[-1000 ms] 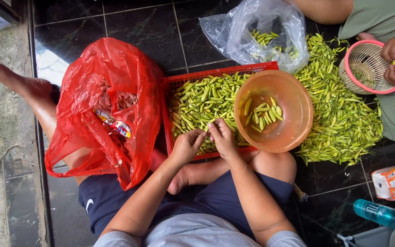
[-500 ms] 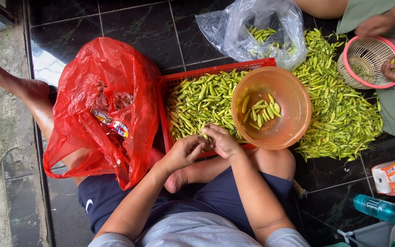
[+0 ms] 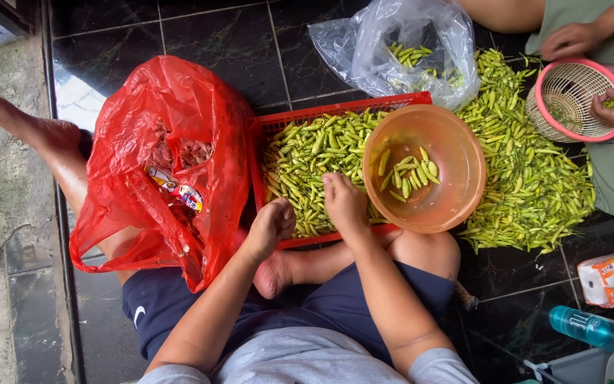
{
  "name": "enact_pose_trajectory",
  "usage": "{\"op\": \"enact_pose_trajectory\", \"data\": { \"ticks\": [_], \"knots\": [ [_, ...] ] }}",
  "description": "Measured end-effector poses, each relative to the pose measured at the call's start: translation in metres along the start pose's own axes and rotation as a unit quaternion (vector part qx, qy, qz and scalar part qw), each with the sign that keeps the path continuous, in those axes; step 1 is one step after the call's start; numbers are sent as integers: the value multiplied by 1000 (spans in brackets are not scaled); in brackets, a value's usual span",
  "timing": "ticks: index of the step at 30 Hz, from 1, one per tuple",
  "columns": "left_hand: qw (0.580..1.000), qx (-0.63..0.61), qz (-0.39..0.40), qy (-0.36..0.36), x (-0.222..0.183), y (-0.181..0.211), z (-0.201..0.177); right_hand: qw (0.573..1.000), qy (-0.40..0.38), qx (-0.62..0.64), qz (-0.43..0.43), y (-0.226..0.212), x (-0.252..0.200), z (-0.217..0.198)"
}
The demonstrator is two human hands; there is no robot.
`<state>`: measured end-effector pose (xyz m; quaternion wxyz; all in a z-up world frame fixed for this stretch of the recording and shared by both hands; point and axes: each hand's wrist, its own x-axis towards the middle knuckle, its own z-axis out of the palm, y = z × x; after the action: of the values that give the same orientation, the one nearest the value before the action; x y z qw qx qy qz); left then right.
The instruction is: A person is manually removing the stems from green chilies and sorting them into containers while sitting on the floor.
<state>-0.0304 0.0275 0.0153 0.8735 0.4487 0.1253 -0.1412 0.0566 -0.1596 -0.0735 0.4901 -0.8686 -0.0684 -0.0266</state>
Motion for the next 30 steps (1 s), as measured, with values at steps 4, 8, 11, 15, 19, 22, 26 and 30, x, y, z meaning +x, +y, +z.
{"op": "enact_pose_trajectory", "data": {
  "ticks": [4, 8, 11, 15, 19, 22, 26, 30],
  "knots": [
    [997, 50, -11, 53, 6, -12, -8, 943, -88, -310, -84, -12, -11, 9],
    [993, 90, -25, 77, 11, -17, -7, 936, -143, -318, -41, -7, -10, 2],
    [988, 134, -25, 74, 11, -16, 0, 968, -110, -228, -7, -7, -11, -1],
    [985, 149, -32, 80, 13, -8, 11, 994, -87, -1, 59, -21, -20, -13],
    [985, 153, -25, 77, 16, -17, 14, 887, -155, 378, 216, -30, -25, -16],
    [983, 169, -11, 69, 15, -25, 13, 886, -156, 383, 212, -29, -26, -14],
    [964, 255, 26, 74, 13, -28, 3, 890, -173, 385, 175, -30, -26, -13],
    [926, 362, 78, 71, 14, -35, -7, 877, -186, 391, 208, -33, -25, -15]
  ]
}}
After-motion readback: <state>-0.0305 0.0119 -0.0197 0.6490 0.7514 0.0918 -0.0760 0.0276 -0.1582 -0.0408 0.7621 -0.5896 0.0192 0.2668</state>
